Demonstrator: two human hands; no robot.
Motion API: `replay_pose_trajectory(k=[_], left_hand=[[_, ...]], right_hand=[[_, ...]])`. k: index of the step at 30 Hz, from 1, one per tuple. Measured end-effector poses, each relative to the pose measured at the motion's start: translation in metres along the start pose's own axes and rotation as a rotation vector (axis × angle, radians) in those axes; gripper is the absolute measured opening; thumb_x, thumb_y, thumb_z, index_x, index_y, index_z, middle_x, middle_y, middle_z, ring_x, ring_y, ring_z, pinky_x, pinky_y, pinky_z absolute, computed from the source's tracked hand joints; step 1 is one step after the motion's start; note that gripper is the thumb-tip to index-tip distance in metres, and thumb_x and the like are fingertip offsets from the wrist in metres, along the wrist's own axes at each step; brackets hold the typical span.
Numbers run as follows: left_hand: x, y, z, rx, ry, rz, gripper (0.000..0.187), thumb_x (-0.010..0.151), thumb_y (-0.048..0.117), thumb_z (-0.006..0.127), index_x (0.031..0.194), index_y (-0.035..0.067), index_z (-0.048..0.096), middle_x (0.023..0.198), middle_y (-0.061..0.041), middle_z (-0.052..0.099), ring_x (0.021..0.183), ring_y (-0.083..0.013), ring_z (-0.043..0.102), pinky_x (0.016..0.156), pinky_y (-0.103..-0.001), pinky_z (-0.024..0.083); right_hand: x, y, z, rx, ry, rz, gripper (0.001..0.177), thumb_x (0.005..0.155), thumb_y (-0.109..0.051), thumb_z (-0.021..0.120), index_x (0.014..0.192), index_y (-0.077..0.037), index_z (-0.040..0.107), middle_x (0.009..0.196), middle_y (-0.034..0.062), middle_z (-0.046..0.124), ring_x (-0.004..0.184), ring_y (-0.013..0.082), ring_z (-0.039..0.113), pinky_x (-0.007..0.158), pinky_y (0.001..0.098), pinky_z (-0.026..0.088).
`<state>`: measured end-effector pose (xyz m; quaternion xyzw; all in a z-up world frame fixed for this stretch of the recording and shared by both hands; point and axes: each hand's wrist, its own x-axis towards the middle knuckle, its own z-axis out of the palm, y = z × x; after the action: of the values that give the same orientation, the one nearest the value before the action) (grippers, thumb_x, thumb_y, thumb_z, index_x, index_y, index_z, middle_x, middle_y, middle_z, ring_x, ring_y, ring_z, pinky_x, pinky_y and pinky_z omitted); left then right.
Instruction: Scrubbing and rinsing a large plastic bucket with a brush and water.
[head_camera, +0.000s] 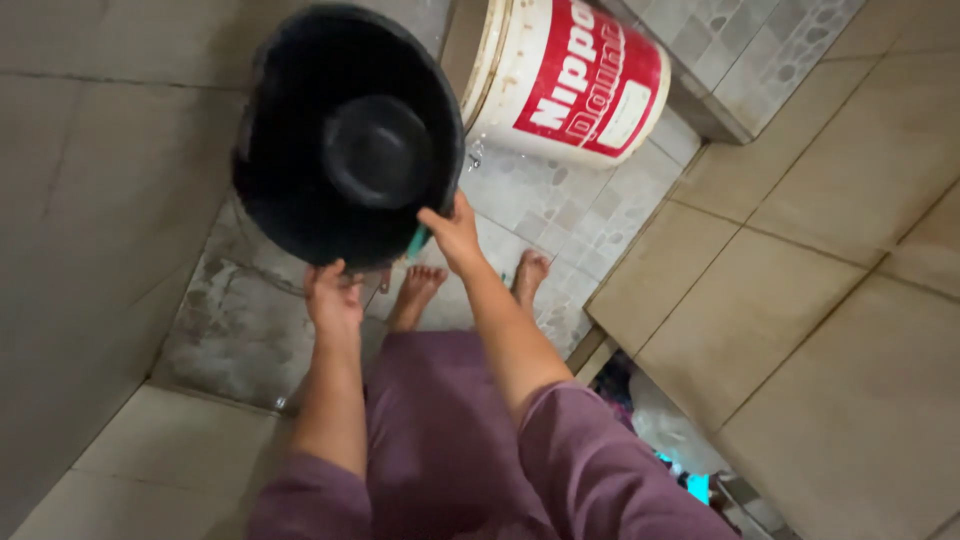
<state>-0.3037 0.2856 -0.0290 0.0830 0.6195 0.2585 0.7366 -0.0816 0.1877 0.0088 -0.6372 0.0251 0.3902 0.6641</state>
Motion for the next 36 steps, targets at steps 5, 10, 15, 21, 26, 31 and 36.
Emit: replay_pose_trajectory(k=[5, 10, 15, 21, 26, 31, 36], left_hand=[[0.065, 0.01, -0.012, 0.056, -0.03, 0.06, 0.048, 0.087, 0.005, 0.064, 0.133, 0.019, 0.06, 0.102, -0.003, 0.063, 0.073, -0.0198, 0.057, 0.054, -0.029, 0.043], [0.078, 0.021, 0.008, -0.069, 0.015, 0.142, 0.044, 0.091, 0.002, 0.063, 0.134, 0.01, 0.055, 0.113, -0.01, 0.062, 0.093, -0.0256, 0.066, 0.071, -0.038, 0.06], [0.089, 0.022, -0.001, 0.098, 0.135, 0.182, 0.049, 0.084, 0.006, 0.06, 0.13, 0.021, 0.054, 0.106, -0.006, 0.057, 0.077, -0.0231, 0.052, 0.06, -0.035, 0.047], [0.079, -0.017, -0.046, 0.001, 0.062, 0.281, 0.04, 0.099, 0.046, 0.075, 0.102, 0.008, 0.061, 0.087, -0.003, 0.058, 0.079, -0.0193, 0.054, 0.076, -0.034, 0.053], [0.018, -0.129, -0.02, 0.168, -0.03, 0.198, 0.049, 0.096, 0.059, 0.056, 0.093, 0.011, 0.065, 0.085, -0.002, 0.067, 0.08, -0.0183, 0.063, 0.073, -0.031, 0.052], [0.066, -0.254, -0.054, 0.863, -0.164, 0.109, 0.039, 0.104, 0.042, 0.047, 0.087, 0.011, 0.064, 0.081, 0.0, 0.065, 0.077, -0.0151, 0.06, 0.072, -0.034, 0.049], [0.076, -0.274, -0.001, 1.476, -0.568, 0.036, 0.032, 0.101, 0.034, 0.057, 0.084, 0.01, 0.07, 0.081, -0.004, 0.071, 0.077, -0.0185, 0.066, 0.094, -0.036, 0.042]], right_hand=[[0.023, -0.016, 0.008, -0.135, -0.054, 0.112, 0.045, 0.087, -0.015, 0.08, 0.123, -0.005, 0.055, 0.1, 0.0024, 0.066, 0.085, 0.0133, 0.065, 0.07, 0.032, 0.056], [0.022, 0.028, -0.064, -0.29, -0.08, 0.138, 0.044, 0.09, -0.025, 0.08, 0.125, -0.008, 0.059, 0.099, 0.0036, 0.067, 0.081, 0.0146, 0.066, 0.068, 0.0305, 0.056], [-0.01, 0.119, -0.204, -0.833, 0.011, 0.067, 0.023, 0.085, -0.02, 0.078, 0.104, -0.01, 0.071, 0.089, 0.009, 0.075, 0.079, 0.0208, 0.071, 0.071, 0.0346, 0.057], [-0.064, 0.167, -0.312, -1.093, -0.035, 0.252, 0.025, 0.074, -0.012, 0.077, 0.098, -0.011, 0.074, 0.085, 0.0162, 0.073, 0.083, 0.0337, 0.071, 0.075, 0.0421, 0.056], [-0.089, 0.244, -0.36, -1.192, -0.08, 0.167, 0.023, 0.072, -0.012, 0.074, 0.095, -0.012, 0.076, 0.089, 0.0158, 0.072, 0.089, 0.0362, 0.07, 0.08, 0.0443, 0.056], [-0.069, 0.233, -0.322, -1.445, -0.214, 0.233, 0.028, 0.081, -0.016, 0.065, 0.104, -0.024, 0.079, 0.112, 0.0114, 0.07, 0.109, 0.0358, 0.063, 0.09, 0.0519, 0.05], [-0.042, 0.351, -0.341, -1.493, -0.504, 0.07, 0.028, 0.094, -0.027, 0.055, 0.112, -0.008, 0.067, 0.125, 0.016, 0.058, 0.118, 0.0347, 0.052, 0.088, 0.0491, 0.042]])
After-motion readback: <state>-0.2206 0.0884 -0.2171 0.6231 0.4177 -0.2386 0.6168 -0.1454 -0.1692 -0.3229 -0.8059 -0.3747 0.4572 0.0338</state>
